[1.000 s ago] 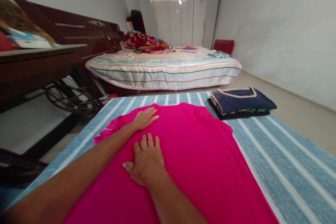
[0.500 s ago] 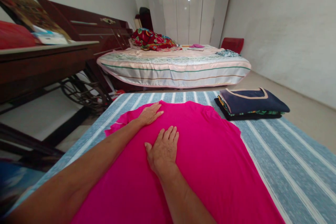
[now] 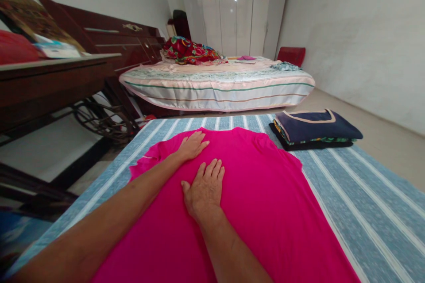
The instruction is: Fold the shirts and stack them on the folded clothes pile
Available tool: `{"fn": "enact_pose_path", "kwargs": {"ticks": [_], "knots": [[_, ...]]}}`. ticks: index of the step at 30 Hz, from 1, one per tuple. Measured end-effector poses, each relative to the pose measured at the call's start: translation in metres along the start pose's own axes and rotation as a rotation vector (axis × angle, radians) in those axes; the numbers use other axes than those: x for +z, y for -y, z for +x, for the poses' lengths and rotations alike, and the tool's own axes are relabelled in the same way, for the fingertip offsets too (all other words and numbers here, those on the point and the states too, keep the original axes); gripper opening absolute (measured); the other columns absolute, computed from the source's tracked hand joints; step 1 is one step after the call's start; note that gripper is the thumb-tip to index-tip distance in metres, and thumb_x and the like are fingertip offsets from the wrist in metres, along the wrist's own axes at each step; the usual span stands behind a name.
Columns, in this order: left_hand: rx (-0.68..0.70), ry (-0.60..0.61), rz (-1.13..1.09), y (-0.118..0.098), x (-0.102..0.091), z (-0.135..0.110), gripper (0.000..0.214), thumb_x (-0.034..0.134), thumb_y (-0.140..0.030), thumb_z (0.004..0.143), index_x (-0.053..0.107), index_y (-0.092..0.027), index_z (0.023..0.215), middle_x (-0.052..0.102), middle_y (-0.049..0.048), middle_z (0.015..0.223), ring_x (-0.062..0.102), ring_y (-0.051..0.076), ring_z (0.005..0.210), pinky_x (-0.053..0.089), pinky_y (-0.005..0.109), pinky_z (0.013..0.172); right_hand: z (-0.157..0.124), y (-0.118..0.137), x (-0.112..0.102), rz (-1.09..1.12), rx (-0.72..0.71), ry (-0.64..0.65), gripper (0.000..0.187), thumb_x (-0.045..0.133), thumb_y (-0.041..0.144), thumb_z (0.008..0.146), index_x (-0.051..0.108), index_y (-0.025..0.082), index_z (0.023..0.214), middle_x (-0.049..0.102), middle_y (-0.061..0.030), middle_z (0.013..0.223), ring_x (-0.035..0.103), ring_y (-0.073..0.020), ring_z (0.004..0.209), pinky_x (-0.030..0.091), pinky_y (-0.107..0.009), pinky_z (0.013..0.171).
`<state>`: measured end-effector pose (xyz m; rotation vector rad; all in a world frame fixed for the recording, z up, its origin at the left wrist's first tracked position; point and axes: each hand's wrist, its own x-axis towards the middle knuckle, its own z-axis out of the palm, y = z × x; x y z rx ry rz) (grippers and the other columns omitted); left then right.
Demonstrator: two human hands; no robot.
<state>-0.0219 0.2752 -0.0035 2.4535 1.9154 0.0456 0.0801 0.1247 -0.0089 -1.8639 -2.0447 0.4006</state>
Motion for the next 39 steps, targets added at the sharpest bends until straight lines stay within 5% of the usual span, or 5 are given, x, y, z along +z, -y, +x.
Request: {"fn": "enact_pose_path", "kwargs": {"ticks": [5, 20, 25, 32, 39], "knots": [[-0.016, 0.045, -0.018, -0.002, 0.004, 0.003, 0.061, 0.026, -0.055, 0.091, 0.033, -0.019, 0.139, 0.024, 0.0129, 0.152, 0.020, 0.030, 0.140, 0.022, 0.060, 0.106, 0.000, 0.000, 0.001, -0.004, -0.003, -0.017, 0.073, 0.044, 0.056, 0.088, 0.039, 0.003, 0.139, 0.025, -0.0291, 0.145, 0.013, -0.0412, 0.137, 0.008, -0.053, 0.109], [0.081, -0.048, -0.026, -0.009, -0.002, 0.035, 0.045, 0.039, -0.046, 0.090, 0.047, -0.019, 0.126, 0.041, 0.0115, 0.143, 0.035, 0.024, 0.133, 0.031, 0.043, 0.106, 0.000, 0.000, 0.001, -0.039, -0.009, -0.027, 0.072, 0.040, 0.056, 0.088, 0.040, 0.005, 0.139, 0.028, -0.0272, 0.145, 0.015, -0.0407, 0.136, 0.009, -0.054, 0.108], [0.103, -0.089, -0.027, -0.013, -0.009, 0.030, 0.050, 0.036, -0.040, 0.092, 0.039, -0.013, 0.134, 0.028, 0.0129, 0.151, 0.024, 0.022, 0.139, 0.024, 0.036, 0.112, 0.000, 0.000, -0.002, -0.044, -0.001, 0.008, 0.072, 0.040, 0.056, 0.089, 0.039, 0.004, 0.140, 0.026, -0.0277, 0.145, 0.015, -0.0395, 0.137, 0.008, -0.054, 0.108], [0.097, -0.030, -0.001, -0.002, -0.016, -0.058, 0.048, 0.036, -0.040, 0.091, 0.049, -0.013, 0.127, 0.040, 0.0127, 0.144, 0.032, 0.020, 0.136, 0.028, 0.031, 0.111, -0.001, -0.002, 0.000, -0.047, -0.011, 0.006, 0.073, 0.039, 0.056, 0.089, 0.040, 0.004, 0.139, 0.027, -0.0280, 0.144, 0.014, -0.0408, 0.137, 0.008, -0.053, 0.108], [-0.088, 0.020, 0.047, 0.044, -0.004, -0.158, 0.056, 0.030, -0.049, 0.092, 0.039, -0.017, 0.137, 0.030, 0.0126, 0.150, 0.023, 0.025, 0.139, 0.023, 0.047, 0.112, -0.003, -0.003, 0.001, -0.100, 0.013, 0.036, 0.072, 0.038, 0.057, 0.089, 0.038, 0.006, 0.140, 0.027, -0.0273, 0.145, 0.014, -0.0399, 0.137, 0.008, -0.051, 0.107]]}}
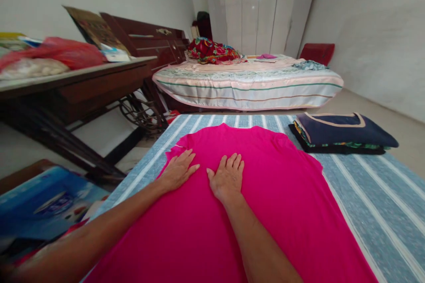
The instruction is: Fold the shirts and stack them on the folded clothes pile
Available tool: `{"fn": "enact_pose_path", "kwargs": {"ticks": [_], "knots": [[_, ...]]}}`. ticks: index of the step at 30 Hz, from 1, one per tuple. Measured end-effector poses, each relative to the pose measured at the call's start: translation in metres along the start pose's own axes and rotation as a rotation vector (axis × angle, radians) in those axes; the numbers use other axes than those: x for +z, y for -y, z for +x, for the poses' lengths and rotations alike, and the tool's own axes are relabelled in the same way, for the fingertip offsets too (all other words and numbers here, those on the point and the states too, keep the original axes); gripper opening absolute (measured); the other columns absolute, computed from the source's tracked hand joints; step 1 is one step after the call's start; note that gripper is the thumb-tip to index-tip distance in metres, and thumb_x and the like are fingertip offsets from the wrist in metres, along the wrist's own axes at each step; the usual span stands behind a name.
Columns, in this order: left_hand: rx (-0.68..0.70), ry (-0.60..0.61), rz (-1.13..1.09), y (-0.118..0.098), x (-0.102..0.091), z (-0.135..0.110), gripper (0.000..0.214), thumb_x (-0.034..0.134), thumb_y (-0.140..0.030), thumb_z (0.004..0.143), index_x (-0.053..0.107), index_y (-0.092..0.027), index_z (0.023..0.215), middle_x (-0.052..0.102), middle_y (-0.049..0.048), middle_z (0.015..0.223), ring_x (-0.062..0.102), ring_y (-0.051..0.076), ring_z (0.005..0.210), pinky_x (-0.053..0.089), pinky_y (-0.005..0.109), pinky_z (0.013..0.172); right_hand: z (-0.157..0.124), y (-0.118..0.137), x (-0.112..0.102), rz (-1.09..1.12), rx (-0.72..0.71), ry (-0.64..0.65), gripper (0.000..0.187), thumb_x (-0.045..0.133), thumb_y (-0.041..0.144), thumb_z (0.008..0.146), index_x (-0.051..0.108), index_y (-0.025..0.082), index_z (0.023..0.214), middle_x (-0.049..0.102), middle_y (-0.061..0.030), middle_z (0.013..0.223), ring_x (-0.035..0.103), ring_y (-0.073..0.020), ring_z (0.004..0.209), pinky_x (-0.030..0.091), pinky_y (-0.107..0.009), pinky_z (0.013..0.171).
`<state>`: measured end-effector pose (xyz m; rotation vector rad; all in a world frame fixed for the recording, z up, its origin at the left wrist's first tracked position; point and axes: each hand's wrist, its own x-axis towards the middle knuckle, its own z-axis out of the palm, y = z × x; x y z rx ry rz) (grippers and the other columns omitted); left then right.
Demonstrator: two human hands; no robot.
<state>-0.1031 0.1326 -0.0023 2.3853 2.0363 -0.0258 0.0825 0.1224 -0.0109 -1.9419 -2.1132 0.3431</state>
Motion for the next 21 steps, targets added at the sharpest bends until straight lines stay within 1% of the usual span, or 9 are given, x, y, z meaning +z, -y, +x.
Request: {"fn": "enact_pose_path", "kwargs": {"ticks": [2, 4, 7, 9, 12, 14, 17, 21], "knots": [[-0.012, -0.007, -0.006, 0.008, 0.003, -0.010, 0.056, 0.029, -0.050, 0.092, 0.037, -0.018, 0.139, 0.027, 0.0113, 0.151, 0.020, 0.025, 0.140, 0.020, 0.047, 0.113, -0.001, 0.000, 0.001, -0.025, 0.001, 0.003, 0.072, 0.037, 0.058, 0.090, 0.038, 0.007, 0.141, 0.027, -0.0272, 0.145, 0.015, -0.0397, 0.136, 0.009, -0.050, 0.107], [0.011, -0.019, -0.022, 0.011, 0.003, -0.014, 0.058, 0.028, -0.051, 0.093, 0.037, -0.018, 0.139, 0.027, 0.0114, 0.151, 0.019, 0.024, 0.141, 0.019, 0.046, 0.113, -0.002, -0.001, 0.002, -0.055, 0.004, 0.006, 0.072, 0.036, 0.058, 0.091, 0.037, 0.008, 0.141, 0.026, -0.0268, 0.145, 0.015, -0.0392, 0.136, 0.010, -0.049, 0.106], [0.014, -0.024, -0.044, 0.006, -0.001, -0.018, 0.058, 0.028, -0.051, 0.093, 0.039, -0.016, 0.138, 0.028, 0.0131, 0.151, 0.021, 0.025, 0.140, 0.021, 0.046, 0.113, -0.004, -0.002, 0.004, -0.097, 0.008, 0.011, 0.071, 0.033, 0.059, 0.092, 0.035, 0.009, 0.142, 0.026, -0.0263, 0.146, 0.016, -0.0379, 0.136, 0.010, -0.049, 0.106], [-0.012, -0.037, -0.046, 0.002, -0.003, -0.025, 0.058, 0.028, -0.051, 0.093, 0.040, -0.015, 0.137, 0.029, 0.0136, 0.150, 0.022, 0.025, 0.140, 0.022, 0.045, 0.112, -0.004, -0.003, 0.005, -0.121, 0.009, 0.016, 0.071, 0.032, 0.059, 0.092, 0.035, 0.010, 0.142, 0.026, -0.0258, 0.146, 0.017, -0.0375, 0.136, 0.011, -0.048, 0.106], [-0.093, -0.058, -0.028, 0.001, -0.003, -0.045, 0.061, 0.029, -0.053, 0.092, 0.039, -0.012, 0.137, 0.029, 0.0152, 0.150, 0.022, 0.027, 0.140, 0.022, 0.045, 0.112, -0.004, -0.004, 0.006, -0.149, 0.002, 0.014, 0.072, 0.031, 0.062, 0.091, 0.035, 0.010, 0.142, 0.027, -0.0252, 0.145, 0.018, -0.0381, 0.136, 0.013, -0.048, 0.105], [-0.139, -0.045, -0.026, 0.002, 0.001, -0.059, 0.066, 0.030, -0.056, 0.091, 0.038, -0.011, 0.138, 0.029, 0.0166, 0.149, 0.021, 0.028, 0.140, 0.022, 0.047, 0.111, -0.004, -0.004, 0.006, -0.160, -0.006, 0.015, 0.073, 0.030, 0.063, 0.091, 0.035, 0.011, 0.142, 0.027, -0.0250, 0.145, 0.019, -0.0382, 0.135, 0.014, -0.048, 0.105], [-0.138, -0.021, -0.050, 0.006, 0.004, -0.072, 0.070, 0.029, -0.060, 0.090, 0.035, -0.012, 0.140, 0.027, 0.0164, 0.150, 0.019, 0.029, 0.140, 0.021, 0.049, 0.111, -0.004, -0.005, 0.006, -0.168, -0.005, 0.020, 0.073, 0.030, 0.063, 0.091, 0.036, 0.010, 0.142, 0.028, -0.0250, 0.144, 0.021, -0.0379, 0.135, 0.016, -0.049, 0.105], [-0.125, -0.021, -0.074, 0.003, -0.002, -0.082, 0.069, 0.027, -0.059, 0.091, 0.035, -0.012, 0.140, 0.026, 0.0156, 0.151, 0.018, 0.027, 0.141, 0.021, 0.050, 0.111, -0.004, -0.005, 0.002, -0.150, -0.001, 0.026, 0.072, 0.030, 0.061, 0.092, 0.037, 0.009, 0.141, 0.030, -0.0252, 0.143, 0.022, -0.0377, 0.134, 0.019, -0.049, 0.105]]}}
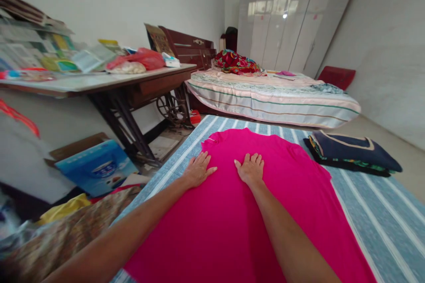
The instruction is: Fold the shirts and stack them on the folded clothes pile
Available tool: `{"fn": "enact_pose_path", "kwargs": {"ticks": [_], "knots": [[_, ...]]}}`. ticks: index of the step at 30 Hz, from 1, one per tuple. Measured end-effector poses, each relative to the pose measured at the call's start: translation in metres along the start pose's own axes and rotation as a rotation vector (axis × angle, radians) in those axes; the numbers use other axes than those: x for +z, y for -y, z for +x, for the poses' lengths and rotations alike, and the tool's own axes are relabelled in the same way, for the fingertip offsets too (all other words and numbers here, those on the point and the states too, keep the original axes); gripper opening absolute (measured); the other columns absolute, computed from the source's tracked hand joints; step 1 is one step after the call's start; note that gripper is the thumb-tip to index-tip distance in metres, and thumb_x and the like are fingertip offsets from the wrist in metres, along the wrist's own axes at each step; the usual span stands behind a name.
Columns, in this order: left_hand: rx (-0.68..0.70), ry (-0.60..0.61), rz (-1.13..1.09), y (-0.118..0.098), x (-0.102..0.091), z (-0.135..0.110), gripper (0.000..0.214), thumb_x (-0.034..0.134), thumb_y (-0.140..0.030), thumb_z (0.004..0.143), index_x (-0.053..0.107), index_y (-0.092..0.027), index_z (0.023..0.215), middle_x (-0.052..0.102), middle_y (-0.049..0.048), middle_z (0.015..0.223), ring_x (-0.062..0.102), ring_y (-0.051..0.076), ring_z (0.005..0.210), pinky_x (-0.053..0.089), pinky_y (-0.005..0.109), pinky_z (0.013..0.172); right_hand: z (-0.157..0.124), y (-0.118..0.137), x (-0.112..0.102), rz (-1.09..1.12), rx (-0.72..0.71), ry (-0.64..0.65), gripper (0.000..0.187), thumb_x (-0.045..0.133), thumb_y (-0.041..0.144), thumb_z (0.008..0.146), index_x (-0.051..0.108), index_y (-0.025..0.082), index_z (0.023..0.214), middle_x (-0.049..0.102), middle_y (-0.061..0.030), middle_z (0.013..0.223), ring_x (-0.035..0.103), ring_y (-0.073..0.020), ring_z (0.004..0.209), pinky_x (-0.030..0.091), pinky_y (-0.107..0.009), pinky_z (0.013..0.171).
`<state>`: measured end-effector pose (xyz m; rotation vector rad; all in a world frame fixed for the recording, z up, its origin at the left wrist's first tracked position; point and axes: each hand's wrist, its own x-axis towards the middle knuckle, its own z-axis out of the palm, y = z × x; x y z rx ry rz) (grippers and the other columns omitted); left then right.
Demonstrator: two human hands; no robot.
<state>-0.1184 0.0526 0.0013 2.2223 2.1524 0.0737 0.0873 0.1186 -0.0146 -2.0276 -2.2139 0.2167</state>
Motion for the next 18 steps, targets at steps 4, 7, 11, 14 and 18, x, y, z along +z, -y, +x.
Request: {"fn": "enact_pose_path", "kwargs": {"ticks": [4, 7, 11, 14, 18], "knots": [[-0.015, -0.024, 0.039, -0.003, -0.006, -0.028, 0.068, 0.028, -0.058, 0.091, 0.035, -0.011, 0.140, 0.026, 0.0153, 0.151, 0.018, 0.028, 0.141, 0.019, 0.051, 0.112, -0.008, 0.001, -0.010, 0.012, -0.034, -0.003, 0.073, 0.026, 0.061, 0.093, 0.030, 0.010, 0.144, 0.026, -0.0218, 0.147, 0.021, -0.0335, 0.136, 0.019, -0.046, 0.107], [-0.026, -0.022, 0.067, 0.001, -0.005, -0.057, 0.070, 0.031, -0.059, 0.090, 0.036, -0.011, 0.141, 0.028, 0.0161, 0.150, 0.020, 0.029, 0.140, 0.019, 0.052, 0.112, -0.024, 0.004, -0.013, 0.015, -0.155, -0.006, 0.075, 0.027, 0.062, 0.092, 0.026, 0.010, 0.146, 0.018, -0.0201, 0.151, 0.012, -0.0312, 0.139, 0.013, -0.046, 0.110], [0.010, -0.029, 0.058, 0.011, 0.001, -0.079, 0.068, 0.033, -0.058, 0.089, 0.037, -0.014, 0.141, 0.028, 0.0132, 0.150, 0.020, 0.028, 0.140, 0.022, 0.052, 0.111, -0.049, 0.008, -0.007, 0.021, -0.347, 0.055, 0.081, 0.024, 0.067, 0.090, 0.026, 0.008, 0.146, 0.014, -0.0203, 0.151, 0.006, -0.0305, 0.140, 0.007, -0.047, 0.111], [0.028, -0.063, 0.060, 0.016, 0.003, -0.080, 0.066, 0.034, -0.057, 0.089, 0.038, -0.015, 0.140, 0.029, 0.0129, 0.150, 0.022, 0.028, 0.140, 0.023, 0.052, 0.110, -0.057, 0.010, -0.005, 0.044, -0.372, 0.135, 0.083, 0.022, 0.069, 0.089, 0.024, 0.008, 0.146, 0.012, -0.0196, 0.152, 0.006, -0.0297, 0.141, 0.008, -0.047, 0.112], [0.053, -0.125, 0.073, 0.019, 0.005, -0.075, 0.063, 0.039, -0.054, 0.088, 0.043, -0.015, 0.137, 0.034, 0.0145, 0.147, 0.027, 0.030, 0.138, 0.026, 0.053, 0.108, -0.059, 0.002, -0.012, 0.076, -0.366, 0.117, 0.083, 0.022, 0.068, 0.090, 0.024, 0.007, 0.146, 0.012, -0.0191, 0.152, 0.005, -0.0288, 0.141, 0.008, -0.047, 0.112]]}}
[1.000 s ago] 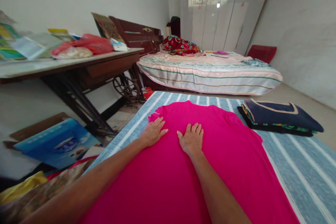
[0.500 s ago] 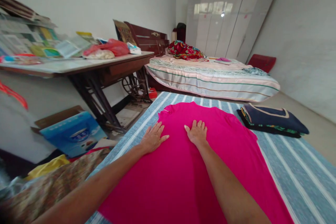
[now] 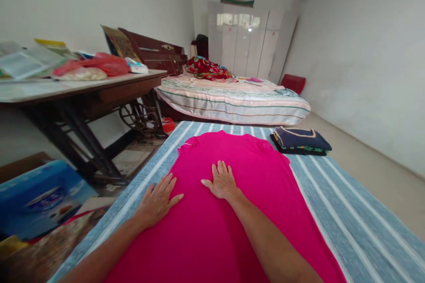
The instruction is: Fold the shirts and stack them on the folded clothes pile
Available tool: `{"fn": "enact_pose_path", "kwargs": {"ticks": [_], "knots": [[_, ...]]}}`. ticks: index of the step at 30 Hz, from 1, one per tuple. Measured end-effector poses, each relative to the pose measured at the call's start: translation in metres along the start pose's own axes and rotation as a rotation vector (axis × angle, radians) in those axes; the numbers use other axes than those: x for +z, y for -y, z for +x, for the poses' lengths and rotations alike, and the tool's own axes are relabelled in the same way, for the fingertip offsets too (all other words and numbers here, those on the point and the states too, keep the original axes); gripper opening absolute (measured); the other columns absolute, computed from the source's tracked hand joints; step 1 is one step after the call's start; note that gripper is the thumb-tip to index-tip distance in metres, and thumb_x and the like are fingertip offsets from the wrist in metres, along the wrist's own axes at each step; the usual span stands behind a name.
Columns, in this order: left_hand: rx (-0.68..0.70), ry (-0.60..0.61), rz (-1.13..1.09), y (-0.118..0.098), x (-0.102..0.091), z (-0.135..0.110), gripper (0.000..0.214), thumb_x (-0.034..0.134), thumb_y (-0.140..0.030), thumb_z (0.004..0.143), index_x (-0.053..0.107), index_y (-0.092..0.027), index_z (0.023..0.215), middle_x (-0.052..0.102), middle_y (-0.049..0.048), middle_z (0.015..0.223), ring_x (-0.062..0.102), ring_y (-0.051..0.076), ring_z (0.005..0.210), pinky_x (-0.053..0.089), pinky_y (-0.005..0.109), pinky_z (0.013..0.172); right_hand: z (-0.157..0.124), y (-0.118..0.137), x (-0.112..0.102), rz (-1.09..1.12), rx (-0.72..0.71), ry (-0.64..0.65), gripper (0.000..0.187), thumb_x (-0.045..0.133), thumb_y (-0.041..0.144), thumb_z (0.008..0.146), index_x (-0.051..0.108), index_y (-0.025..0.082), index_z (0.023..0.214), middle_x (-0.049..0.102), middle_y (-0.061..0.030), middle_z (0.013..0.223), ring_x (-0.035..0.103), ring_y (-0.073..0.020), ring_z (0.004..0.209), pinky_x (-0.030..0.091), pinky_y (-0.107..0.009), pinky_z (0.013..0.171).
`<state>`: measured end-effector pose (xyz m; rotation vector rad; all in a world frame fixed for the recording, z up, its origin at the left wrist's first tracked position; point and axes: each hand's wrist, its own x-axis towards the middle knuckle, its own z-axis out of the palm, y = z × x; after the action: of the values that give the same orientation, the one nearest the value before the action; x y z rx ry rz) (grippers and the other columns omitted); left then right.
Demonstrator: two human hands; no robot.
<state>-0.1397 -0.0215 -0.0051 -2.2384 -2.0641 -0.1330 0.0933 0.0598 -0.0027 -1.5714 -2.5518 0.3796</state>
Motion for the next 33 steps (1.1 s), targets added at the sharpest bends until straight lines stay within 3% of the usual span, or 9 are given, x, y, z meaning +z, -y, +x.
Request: {"fn": "enact_pose_path", "kwargs": {"ticks": [5, 11, 15, 19, 27, 30, 33], "knots": [[0.031, -0.046, 0.038, 0.004, 0.002, 0.002, 0.059, 0.039, -0.050, 0.088, 0.047, -0.014, 0.134, 0.036, 0.0157, 0.146, 0.030, 0.031, 0.136, 0.029, 0.054, 0.106, -0.017, -0.025, -0.006, -0.011, 0.068, -0.060, 0.084, 0.023, 0.068, 0.090, 0.025, 0.006, 0.146, 0.014, -0.0199, 0.151, 0.006, -0.0305, 0.140, 0.008, -0.048, 0.112], [0.022, 0.024, 0.114, 0.003, -0.003, 0.006, 0.061, 0.038, -0.048, 0.088, 0.043, -0.011, 0.136, 0.032, 0.0155, 0.148, 0.028, 0.030, 0.137, 0.029, 0.051, 0.106, -0.024, -0.044, -0.013, 0.040, 0.089, -0.036, 0.084, 0.021, 0.069, 0.089, 0.024, 0.006, 0.146, 0.014, -0.0189, 0.151, 0.008, -0.0293, 0.140, 0.010, -0.046, 0.112], [0.016, 0.050, 0.148, 0.004, -0.005, 0.007, 0.060, 0.037, -0.045, 0.088, 0.041, -0.011, 0.137, 0.031, 0.0152, 0.149, 0.028, 0.029, 0.137, 0.029, 0.050, 0.106, -0.035, -0.077, -0.020, -0.040, 0.217, -0.128, 0.083, 0.022, 0.067, 0.090, 0.024, 0.005, 0.146, 0.014, -0.0201, 0.151, 0.007, -0.0300, 0.141, 0.008, -0.047, 0.112], [0.057, 0.041, 0.132, 0.006, -0.005, 0.009, 0.050, 0.037, -0.040, 0.088, 0.050, -0.017, 0.131, 0.037, 0.0137, 0.146, 0.030, 0.029, 0.136, 0.031, 0.050, 0.105, -0.049, -0.111, -0.019, -0.064, 0.308, -0.086, 0.081, 0.022, 0.066, 0.091, 0.026, 0.005, 0.145, 0.018, -0.0195, 0.151, 0.010, -0.0299, 0.140, 0.011, -0.046, 0.111], [-0.024, 0.168, 0.147, 0.008, -0.013, 0.014, 0.059, 0.034, -0.042, 0.085, 0.046, -0.012, 0.135, 0.031, 0.0147, 0.148, 0.027, 0.029, 0.138, 0.029, 0.050, 0.107, -0.051, -0.114, -0.027, 0.037, 0.289, -0.134, 0.076, 0.026, 0.062, 0.093, 0.031, 0.006, 0.143, 0.025, -0.0188, 0.149, 0.016, -0.0299, 0.139, 0.016, -0.045, 0.111], [-0.038, 0.119, 0.176, -0.001, -0.016, 0.031, 0.058, 0.036, -0.042, 0.085, 0.049, -0.012, 0.132, 0.037, 0.0146, 0.145, 0.028, 0.031, 0.137, 0.028, 0.052, 0.108, -0.050, -0.129, -0.044, 0.032, 0.289, -0.251, 0.062, 0.033, 0.052, 0.094, 0.043, 0.008, 0.137, 0.038, -0.0172, 0.143, 0.028, -0.0283, 0.135, 0.022, -0.040, 0.109], [0.053, 0.045, 0.153, -0.035, -0.019, 0.068, 0.056, 0.038, -0.044, 0.085, 0.053, -0.012, 0.128, 0.045, 0.0145, 0.140, 0.034, 0.029, 0.134, 0.029, 0.046, 0.109, -0.045, -0.157, -0.064, -0.011, 0.369, -0.342, 0.046, 0.039, 0.040, 0.094, 0.054, 0.011, 0.126, 0.052, -0.0140, 0.131, 0.043, -0.0235, 0.125, 0.030, -0.030, 0.104]]}}
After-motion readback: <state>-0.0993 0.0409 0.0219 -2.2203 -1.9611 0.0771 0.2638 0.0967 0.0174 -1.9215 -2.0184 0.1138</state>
